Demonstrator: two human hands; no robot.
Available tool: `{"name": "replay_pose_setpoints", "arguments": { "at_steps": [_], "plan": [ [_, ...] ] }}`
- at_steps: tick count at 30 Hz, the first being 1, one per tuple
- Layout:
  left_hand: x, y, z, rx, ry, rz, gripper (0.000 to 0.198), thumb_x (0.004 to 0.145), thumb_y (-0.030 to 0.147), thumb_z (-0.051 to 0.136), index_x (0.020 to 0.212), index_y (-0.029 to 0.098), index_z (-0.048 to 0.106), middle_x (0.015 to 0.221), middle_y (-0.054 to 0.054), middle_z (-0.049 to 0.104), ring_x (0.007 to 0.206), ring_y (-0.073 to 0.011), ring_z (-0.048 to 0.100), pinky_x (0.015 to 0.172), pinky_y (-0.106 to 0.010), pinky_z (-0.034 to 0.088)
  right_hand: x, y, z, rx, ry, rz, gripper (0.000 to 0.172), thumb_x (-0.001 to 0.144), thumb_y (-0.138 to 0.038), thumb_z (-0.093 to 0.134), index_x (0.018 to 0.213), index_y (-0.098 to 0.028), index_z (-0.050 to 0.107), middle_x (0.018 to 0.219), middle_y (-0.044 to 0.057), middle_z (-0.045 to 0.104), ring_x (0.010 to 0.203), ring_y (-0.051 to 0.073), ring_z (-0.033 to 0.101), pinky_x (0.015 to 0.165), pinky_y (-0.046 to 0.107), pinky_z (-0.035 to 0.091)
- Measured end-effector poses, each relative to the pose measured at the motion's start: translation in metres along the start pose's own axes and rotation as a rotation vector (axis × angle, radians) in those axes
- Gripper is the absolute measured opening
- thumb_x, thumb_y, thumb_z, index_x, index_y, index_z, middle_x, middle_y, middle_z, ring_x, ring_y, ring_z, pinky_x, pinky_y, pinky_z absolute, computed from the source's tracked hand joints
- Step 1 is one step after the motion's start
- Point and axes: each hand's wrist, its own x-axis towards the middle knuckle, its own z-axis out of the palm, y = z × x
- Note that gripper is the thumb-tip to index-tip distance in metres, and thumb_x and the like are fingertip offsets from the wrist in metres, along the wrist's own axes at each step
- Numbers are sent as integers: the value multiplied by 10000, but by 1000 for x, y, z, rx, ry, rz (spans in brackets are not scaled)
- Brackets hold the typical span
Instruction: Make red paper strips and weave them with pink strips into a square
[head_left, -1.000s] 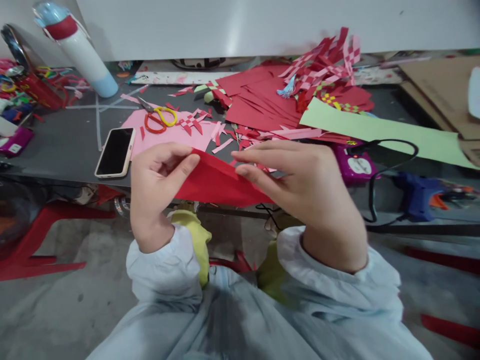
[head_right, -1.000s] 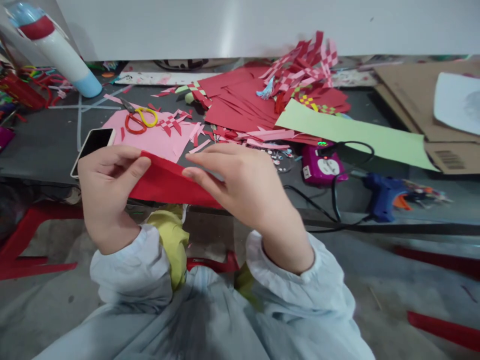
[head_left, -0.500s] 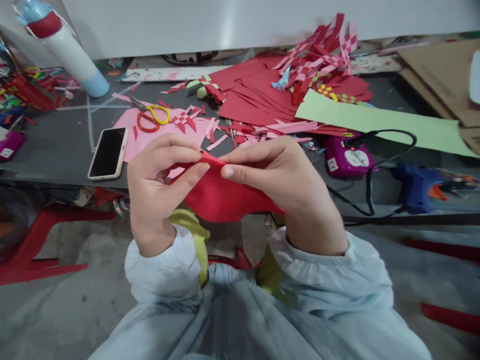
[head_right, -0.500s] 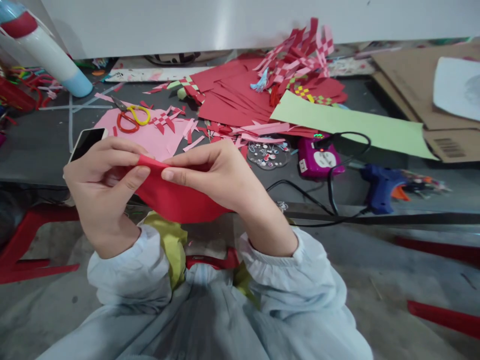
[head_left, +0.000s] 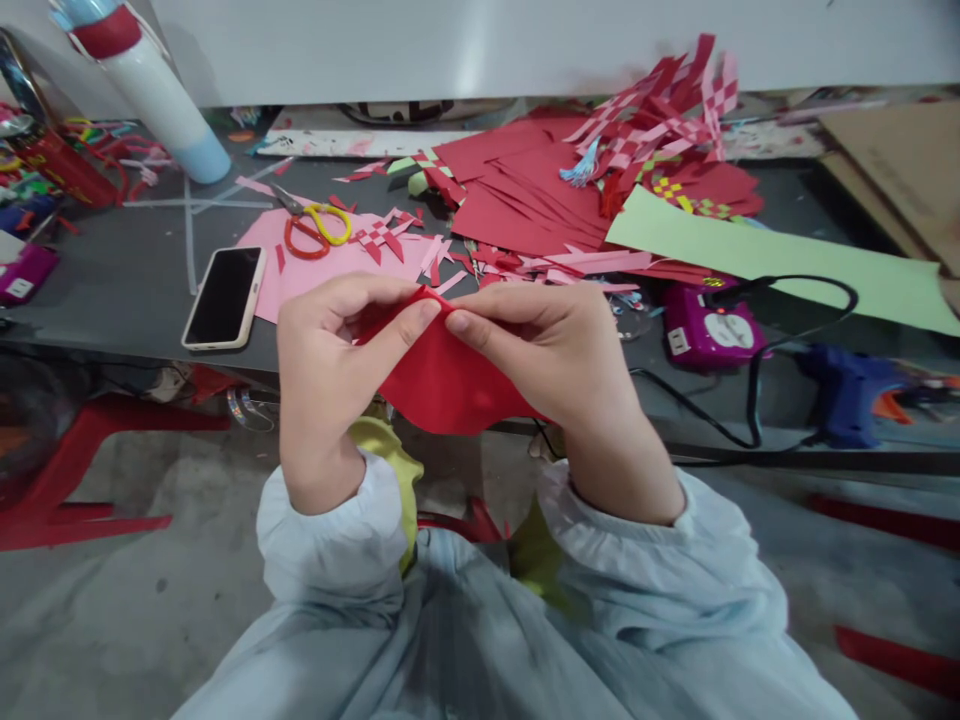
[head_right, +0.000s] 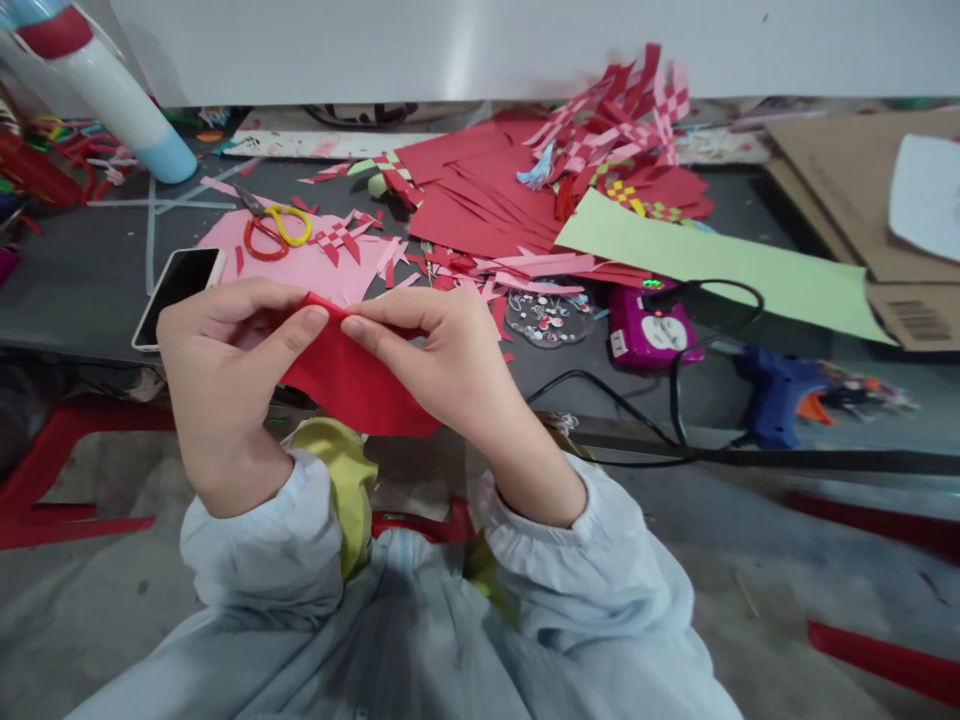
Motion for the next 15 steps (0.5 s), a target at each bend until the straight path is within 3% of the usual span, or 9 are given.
{"name": "replay_pose_setpoints", "arguments": {
  "at_steps": [15],
  "plan": [
    [-5, 4, 4, 7, 37, -22, 63, 812, 309, 777, 846, 259, 758, 833, -20, 757, 655, -166, 669, 479, -324, 458, 1, 3, 3, -34, -46, 25, 247, 895, -374, 624, 826, -179, 760, 779, 26, 738, 711, 153, 648, 645, 266, 496]
  ]
}}
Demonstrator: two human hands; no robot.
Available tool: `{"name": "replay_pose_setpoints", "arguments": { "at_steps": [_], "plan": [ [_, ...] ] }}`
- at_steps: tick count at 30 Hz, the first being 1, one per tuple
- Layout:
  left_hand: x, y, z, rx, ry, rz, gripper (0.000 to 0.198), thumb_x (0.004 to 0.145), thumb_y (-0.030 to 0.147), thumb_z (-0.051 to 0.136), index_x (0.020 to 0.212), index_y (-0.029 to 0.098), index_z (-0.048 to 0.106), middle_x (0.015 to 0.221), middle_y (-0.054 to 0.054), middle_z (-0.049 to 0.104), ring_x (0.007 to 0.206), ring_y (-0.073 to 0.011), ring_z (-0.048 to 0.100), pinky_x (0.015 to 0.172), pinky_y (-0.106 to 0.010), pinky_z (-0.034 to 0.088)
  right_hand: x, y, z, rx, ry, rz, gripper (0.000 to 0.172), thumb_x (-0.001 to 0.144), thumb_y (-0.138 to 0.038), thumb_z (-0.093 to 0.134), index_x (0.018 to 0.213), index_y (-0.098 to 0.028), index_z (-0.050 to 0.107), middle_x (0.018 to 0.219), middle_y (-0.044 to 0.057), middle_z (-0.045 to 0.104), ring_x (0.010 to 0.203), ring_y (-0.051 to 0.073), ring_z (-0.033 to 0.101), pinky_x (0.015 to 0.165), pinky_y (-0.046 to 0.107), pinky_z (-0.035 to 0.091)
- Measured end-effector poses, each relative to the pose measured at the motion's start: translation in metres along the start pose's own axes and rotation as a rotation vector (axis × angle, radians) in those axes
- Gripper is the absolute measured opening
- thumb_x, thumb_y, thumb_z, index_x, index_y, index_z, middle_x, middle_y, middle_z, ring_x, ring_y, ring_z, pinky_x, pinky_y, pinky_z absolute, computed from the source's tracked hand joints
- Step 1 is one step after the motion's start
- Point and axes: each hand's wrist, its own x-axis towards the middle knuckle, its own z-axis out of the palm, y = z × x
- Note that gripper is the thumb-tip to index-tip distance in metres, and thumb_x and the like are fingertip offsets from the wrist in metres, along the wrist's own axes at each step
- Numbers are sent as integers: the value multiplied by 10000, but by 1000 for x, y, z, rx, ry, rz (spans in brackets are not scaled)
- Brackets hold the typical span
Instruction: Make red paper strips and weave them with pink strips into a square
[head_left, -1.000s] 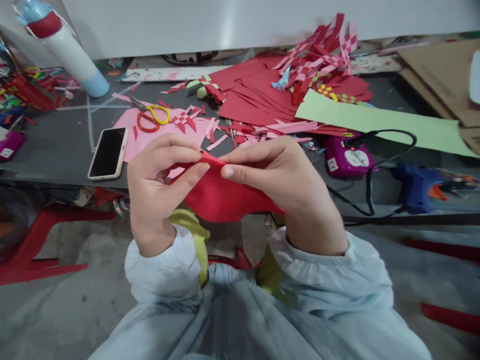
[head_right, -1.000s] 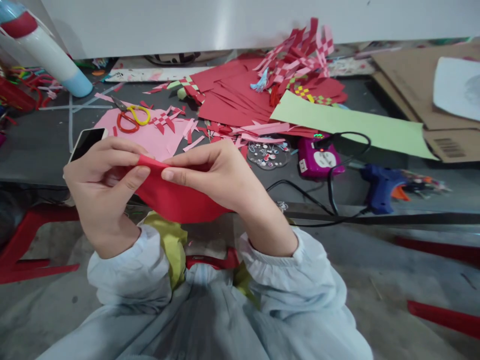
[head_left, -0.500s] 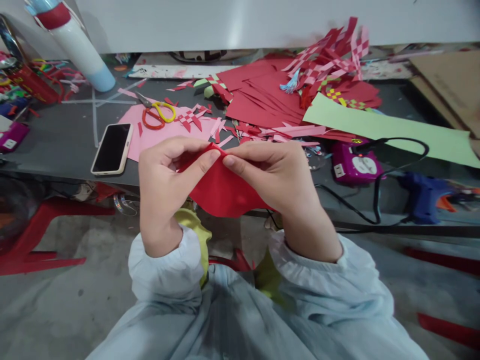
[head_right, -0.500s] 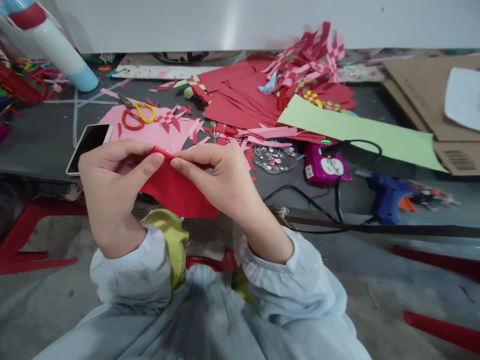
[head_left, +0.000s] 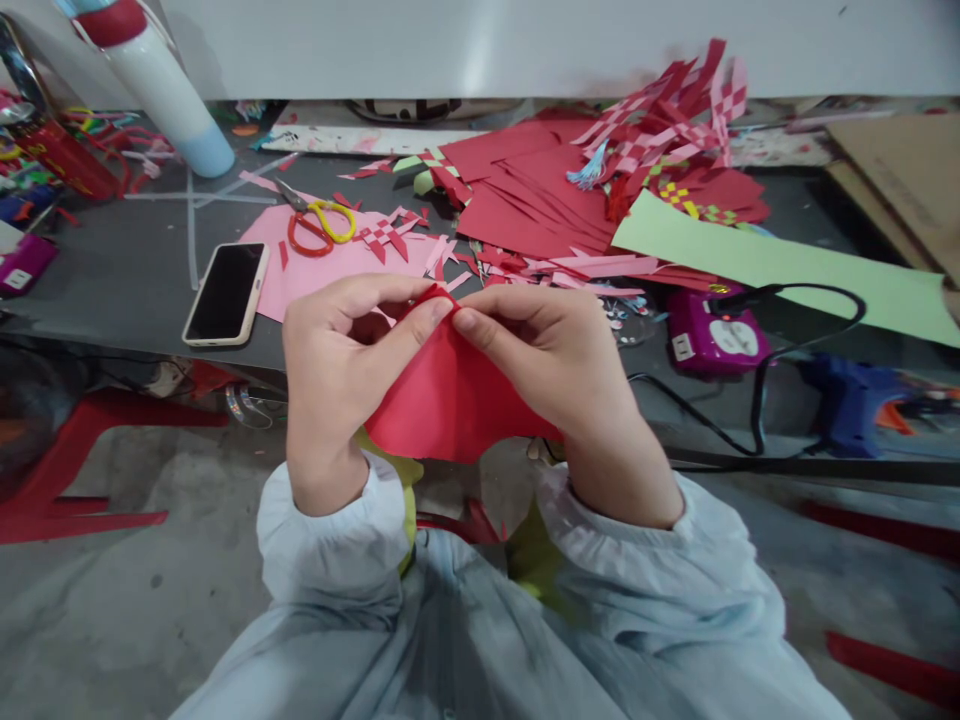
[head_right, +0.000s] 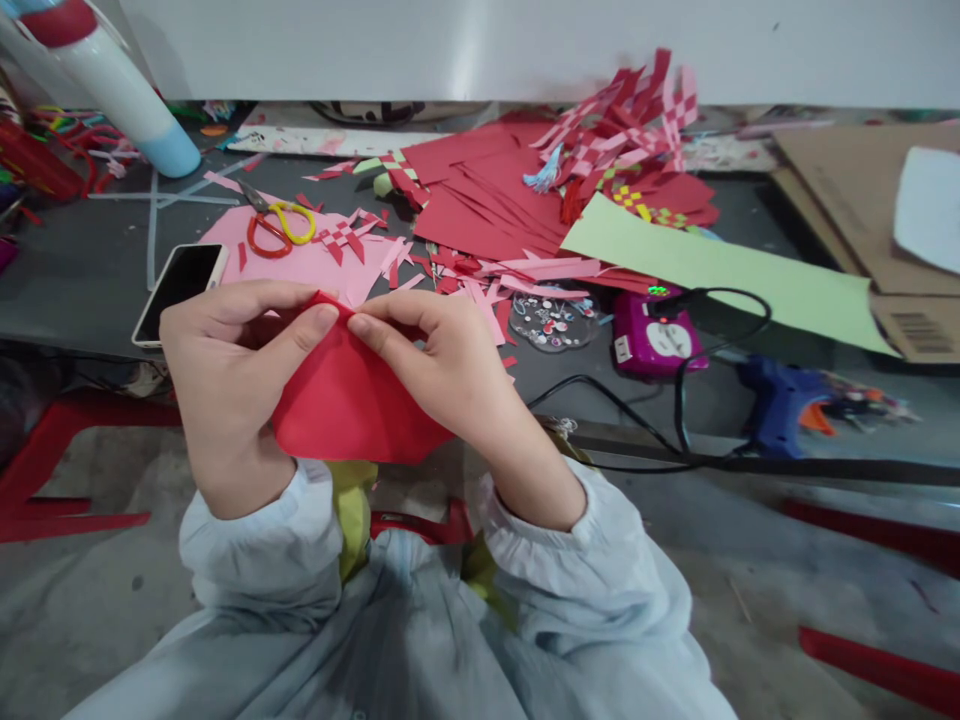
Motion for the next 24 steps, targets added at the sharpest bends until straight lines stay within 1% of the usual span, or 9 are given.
{"name": "replay_pose_setpoints", "arguments": {
  "at_steps": [3, 6, 11, 15, 17, 20, 24],
  "plan": [
    [1, 1, 1, 4, 2, 4, 60, 794, 298, 793, 828, 261, 759, 811, -13, 751, 629, -152, 653, 475, -313, 458, 0, 1, 1, 19, 34, -13, 230, 886, -381, 641, 871, -183, 756, 820, 35, 747, 728, 157, 653, 658, 274, 507],
    [3, 1, 1, -1, -10, 29, 65, 782, 301, 802, 798, 260, 754, 781, -12, 740, 650, -157, 655, 508, -314, 486, 0, 2, 1, 0, 57, -36, 199, 887, -351, 639, 873, -186, 749, 831, 36, 748, 729, 158, 654, 671, 284, 513],
    [9, -2, -2, 8, -94, 47, 65, 763, 286, 816, 777, 267, 756, 770, -19, 723, 675, -166, 656, 535, -325, 497, -3, -1, -2, -152, 95, -113, 143, 898, -282, 621, 866, -208, 738, 822, 27, 738, 744, 159, 654, 716, 300, 513],
    [9, -4, -4, -16, -148, 44, 77, 753, 313, 828, 791, 280, 769, 776, -24, 722, 687, -179, 662, 544, -341, 490, -6, -5, -5, -288, 76, -166, 182, 930, -283, 574, 882, -212, 735, 840, 37, 730, 777, 166, 650, 703, 295, 491],
    [9, -4, -3, -32, -146, 45, 85, 751, 339, 829, 788, 292, 770, 765, -21, 717, 681, -179, 662, 544, -340, 484, -6, -7, -6, -335, 59, -172, 196, 942, -282, 557, 887, -211, 732, 845, 39, 728, 786, 169, 648, 696, 294, 480],
    [8, -4, -2, -28, -114, 39, 72, 760, 354, 821, 780, 311, 766, 759, -10, 716, 681, -170, 663, 548, -325, 489, -6, -10, -9, -367, 54, -184, 174, 936, -278, 571, 896, -218, 730, 846, 36, 732, 785, 173, 650, 707, 300, 479],
    [8, -5, -2, -50, -86, 67, 77, 742, 308, 836, 770, 292, 767, 739, 6, 718, 646, -148, 653, 529, -296, 502, -7, -10, -14, -355, 29, -149, 119, 898, -315, 635, 892, -253, 736, 883, 33, 750, 796, 192, 666, 728, 318, 498]
  ]
}}
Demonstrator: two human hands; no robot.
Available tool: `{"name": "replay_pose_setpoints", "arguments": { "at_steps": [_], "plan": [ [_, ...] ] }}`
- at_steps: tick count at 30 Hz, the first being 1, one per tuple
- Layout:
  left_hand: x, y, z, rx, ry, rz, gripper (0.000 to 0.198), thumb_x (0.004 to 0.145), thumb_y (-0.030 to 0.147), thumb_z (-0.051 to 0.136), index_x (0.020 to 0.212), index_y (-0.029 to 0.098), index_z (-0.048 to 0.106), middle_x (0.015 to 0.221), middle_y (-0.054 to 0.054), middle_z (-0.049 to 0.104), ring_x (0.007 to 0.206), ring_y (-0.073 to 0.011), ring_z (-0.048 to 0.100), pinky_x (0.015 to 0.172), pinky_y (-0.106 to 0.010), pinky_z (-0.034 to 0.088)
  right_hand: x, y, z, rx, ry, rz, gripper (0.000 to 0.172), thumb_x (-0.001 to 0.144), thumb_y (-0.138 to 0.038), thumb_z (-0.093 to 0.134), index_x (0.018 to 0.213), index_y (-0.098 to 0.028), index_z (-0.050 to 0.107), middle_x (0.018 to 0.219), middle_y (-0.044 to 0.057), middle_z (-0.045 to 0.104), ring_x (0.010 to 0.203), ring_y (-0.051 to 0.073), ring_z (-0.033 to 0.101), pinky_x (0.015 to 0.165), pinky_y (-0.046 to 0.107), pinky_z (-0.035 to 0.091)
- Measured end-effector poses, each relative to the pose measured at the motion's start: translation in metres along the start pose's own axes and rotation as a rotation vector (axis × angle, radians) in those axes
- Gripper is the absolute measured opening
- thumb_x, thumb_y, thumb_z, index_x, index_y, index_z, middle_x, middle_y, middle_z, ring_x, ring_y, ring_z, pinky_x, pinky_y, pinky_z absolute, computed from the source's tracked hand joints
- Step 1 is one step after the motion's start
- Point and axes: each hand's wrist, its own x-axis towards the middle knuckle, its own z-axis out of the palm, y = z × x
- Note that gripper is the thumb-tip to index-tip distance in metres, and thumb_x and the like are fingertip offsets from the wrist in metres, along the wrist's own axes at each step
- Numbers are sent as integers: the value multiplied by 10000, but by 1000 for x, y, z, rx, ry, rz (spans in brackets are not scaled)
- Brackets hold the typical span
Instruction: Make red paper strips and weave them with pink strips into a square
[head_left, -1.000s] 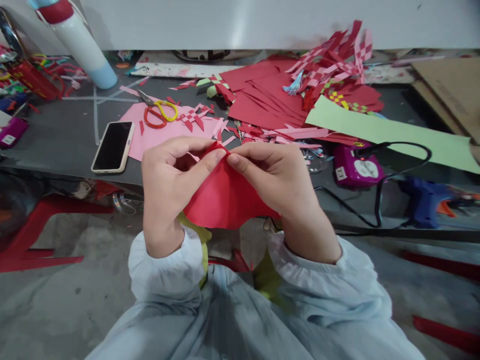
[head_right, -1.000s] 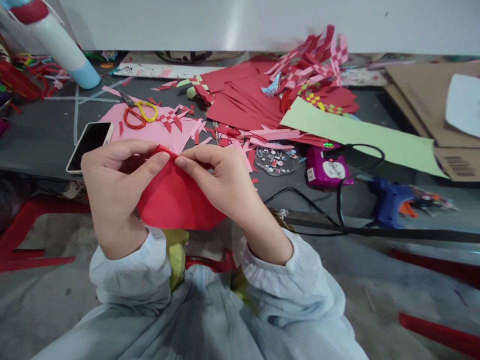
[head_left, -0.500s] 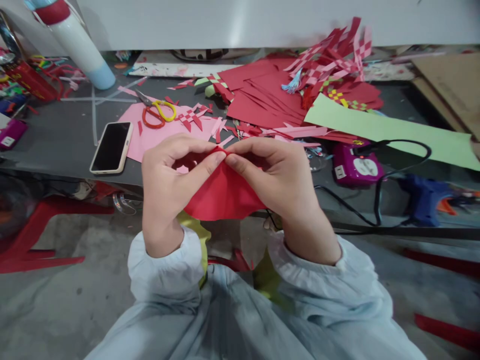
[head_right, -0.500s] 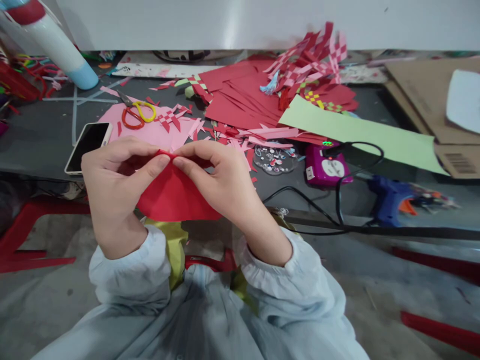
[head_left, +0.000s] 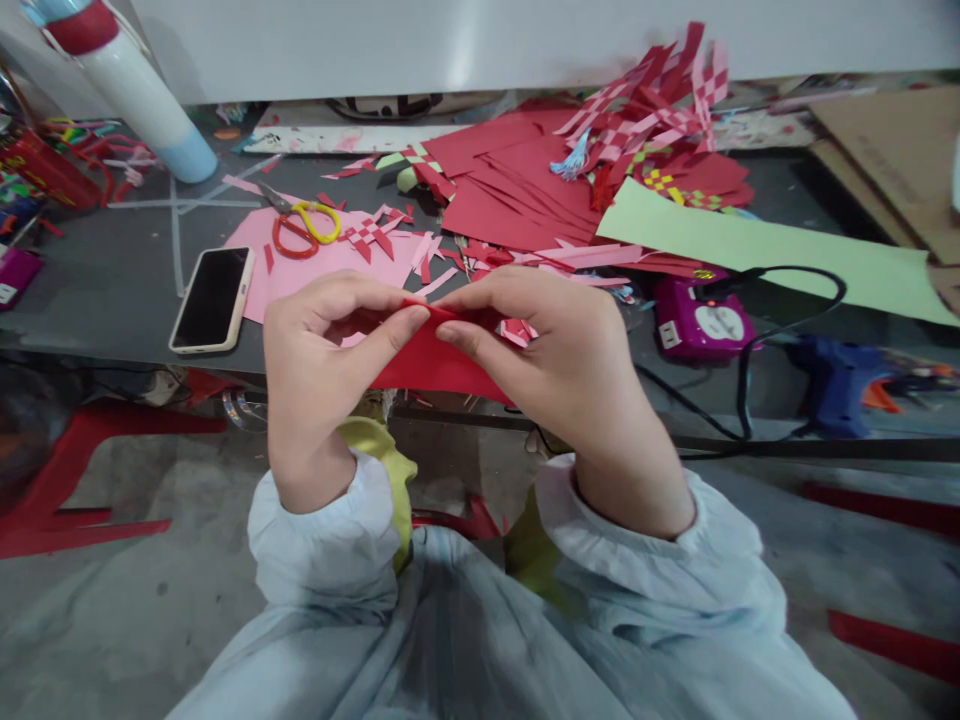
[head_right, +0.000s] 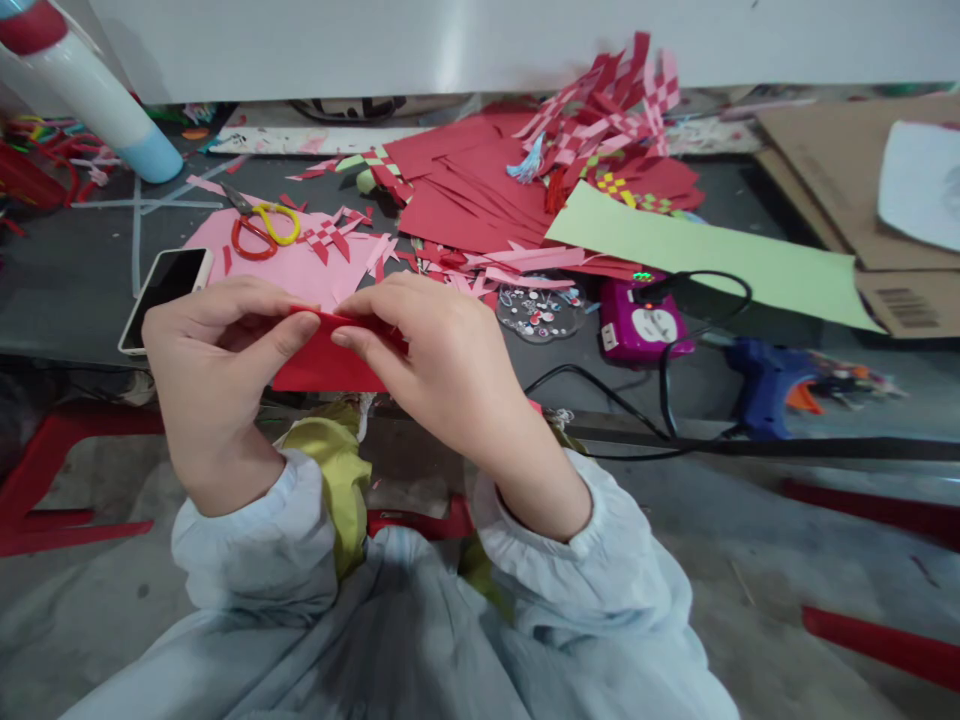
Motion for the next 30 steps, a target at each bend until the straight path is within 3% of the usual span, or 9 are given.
{"name": "replay_pose_setpoints", "arguments": {
  "at_steps": [4, 10, 21, 30],
  "plan": [
    [-1, -2, 0, 2, 59, -1, 108, 736, 187, 826, 775, 275, 776, 749, 18, 728, 657, -121, 665, 554, -259, 527, -1, 3, -4, 42, -26, 43, 104, 865, -345, 679, 915, -279, 744, 891, 34, 760, 794, 212, 674, 723, 340, 521],
    [-1, -3, -3, 19, 67, -56, 68, 732, 250, 828, 758, 282, 774, 746, 21, 733, 665, -138, 680, 584, -268, 540, -2, 4, -6, 48, -29, 42, 104, 879, -319, 657, 926, -291, 745, 892, 35, 766, 805, 223, 681, 739, 366, 534],
    [-3, 2, -7, 57, -69, -20, 127, 752, 198, 802, 820, 305, 788, 770, 11, 740, 652, -135, 655, 542, -272, 488, -1, 0, -8, 44, -87, -1, 108, 894, -289, 631, 900, -308, 737, 850, 27, 749, 828, 223, 689, 732, 366, 531],
    [-1, 2, -7, 76, -38, -6, 117, 750, 216, 809, 791, 324, 789, 763, 14, 741, 668, -149, 669, 555, -291, 498, 1, 5, -9, 121, -114, 53, 122, 877, -324, 653, 864, -260, 756, 818, 22, 749, 742, 174, 659, 693, 308, 507]
  ]
}}
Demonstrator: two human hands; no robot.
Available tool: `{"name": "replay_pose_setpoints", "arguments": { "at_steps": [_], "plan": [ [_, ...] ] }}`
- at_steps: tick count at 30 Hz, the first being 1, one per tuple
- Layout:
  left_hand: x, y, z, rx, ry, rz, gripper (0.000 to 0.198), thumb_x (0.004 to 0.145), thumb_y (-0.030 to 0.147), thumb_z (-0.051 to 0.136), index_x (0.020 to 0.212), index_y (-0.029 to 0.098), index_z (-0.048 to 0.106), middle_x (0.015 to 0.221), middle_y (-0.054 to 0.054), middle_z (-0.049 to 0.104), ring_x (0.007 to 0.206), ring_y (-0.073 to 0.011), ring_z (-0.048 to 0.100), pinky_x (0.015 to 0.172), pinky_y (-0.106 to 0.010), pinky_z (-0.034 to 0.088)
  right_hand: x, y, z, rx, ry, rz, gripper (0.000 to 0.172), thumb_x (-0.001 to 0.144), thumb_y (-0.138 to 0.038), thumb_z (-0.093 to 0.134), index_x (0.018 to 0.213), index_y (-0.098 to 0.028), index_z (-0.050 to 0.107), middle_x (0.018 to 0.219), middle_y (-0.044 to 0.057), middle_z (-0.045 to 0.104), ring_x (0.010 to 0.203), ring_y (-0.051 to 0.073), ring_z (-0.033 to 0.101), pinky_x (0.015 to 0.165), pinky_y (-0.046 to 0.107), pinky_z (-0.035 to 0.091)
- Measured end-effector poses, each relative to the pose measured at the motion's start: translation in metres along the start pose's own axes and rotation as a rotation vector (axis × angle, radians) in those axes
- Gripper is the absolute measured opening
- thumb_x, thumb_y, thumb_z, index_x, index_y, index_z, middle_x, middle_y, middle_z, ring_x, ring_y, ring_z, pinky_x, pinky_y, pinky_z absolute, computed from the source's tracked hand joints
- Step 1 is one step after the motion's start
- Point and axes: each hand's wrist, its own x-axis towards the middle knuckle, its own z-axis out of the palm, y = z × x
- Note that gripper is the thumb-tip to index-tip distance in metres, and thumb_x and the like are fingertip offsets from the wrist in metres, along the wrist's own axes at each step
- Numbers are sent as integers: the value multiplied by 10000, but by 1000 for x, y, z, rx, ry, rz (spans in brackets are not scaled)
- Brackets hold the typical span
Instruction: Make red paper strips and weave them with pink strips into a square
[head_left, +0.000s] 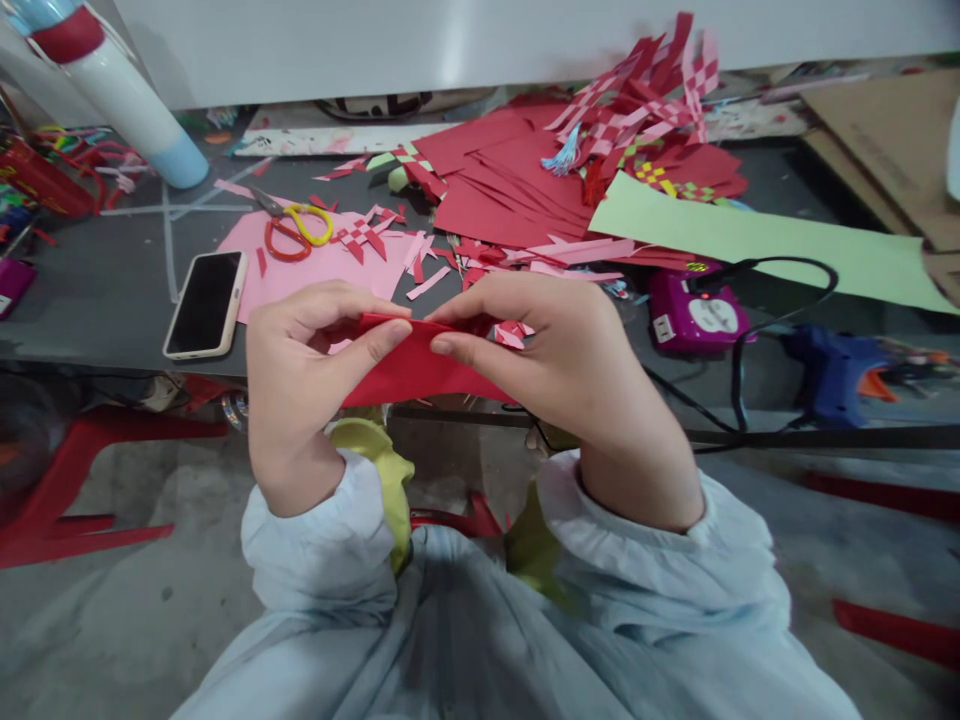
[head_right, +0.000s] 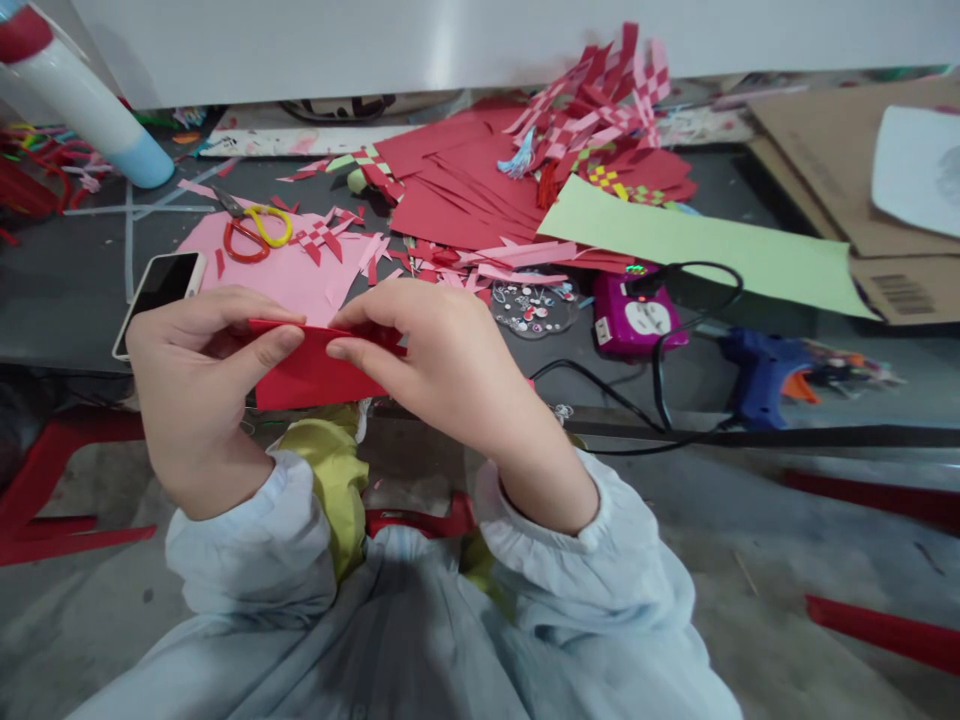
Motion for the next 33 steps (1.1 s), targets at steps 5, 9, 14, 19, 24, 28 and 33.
{"name": "replay_pose_setpoints", "arguments": {
  "at_steps": [5, 9, 14, 19, 24, 28, 33],
  "plan": [
    [1, -1, -1, 5, 35, 14, 125, 750, 207, 806, 792, 324, 788, 740, 27, 742, 659, -140, 673, 561, -291, 523, 2, 8, 1, 104, -52, 72, 209, 859, -362, 659, 811, -185, 760, 715, 17, 717, 657, 133, 609, 607, 256, 454],
    [1, -3, 0, -3, 73, -9, 119, 729, 217, 835, 791, 306, 786, 733, 37, 747, 639, -131, 673, 549, -287, 533, 4, 10, 2, 145, -19, 89, 167, 823, -323, 694, 756, -183, 756, 685, 10, 708, 628, 125, 595, 588, 253, 446],
    [0, -7, 2, -34, 127, -72, 125, 686, 342, 873, 743, 297, 771, 691, 33, 737, 601, -154, 665, 510, -321, 533, 4, 10, 2, 166, 7, 109, 146, 798, -309, 719, 711, -197, 751, 647, 0, 696, 607, 132, 593, 561, 259, 441],
    [-1, -8, 3, -48, 160, -129, 140, 699, 387, 861, 736, 300, 757, 729, 15, 751, 654, -188, 691, 556, -368, 574, 5, 11, 2, 185, -12, 137, 142, 783, -300, 748, 673, -211, 745, 629, -1, 695, 602, 142, 599, 536, 268, 424],
    [-2, -10, 3, -52, 115, -121, 164, 744, 425, 818, 755, 277, 748, 741, 1, 756, 667, -200, 694, 564, -383, 579, 5, 13, 3, 213, -13, 167, 128, 757, -294, 766, 652, -221, 748, 601, -7, 689, 583, 142, 594, 508, 270, 411],
    [-2, -7, 2, -49, 111, -116, 129, 772, 402, 796, 751, 284, 748, 747, 5, 755, 686, -195, 701, 592, -383, 587, 5, 15, 5, 225, -3, 156, 126, 748, -299, 770, 652, -221, 744, 594, -10, 685, 568, 139, 590, 487, 263, 414],
    [-2, -4, 2, -55, 103, -80, 64, 743, 310, 828, 744, 295, 766, 726, 11, 750, 656, -179, 687, 569, -351, 561, 6, 17, 6, 228, -22, 154, 136, 763, -315, 759, 676, -212, 749, 606, -4, 684, 579, 136, 594, 500, 263, 433]
  ]
}}
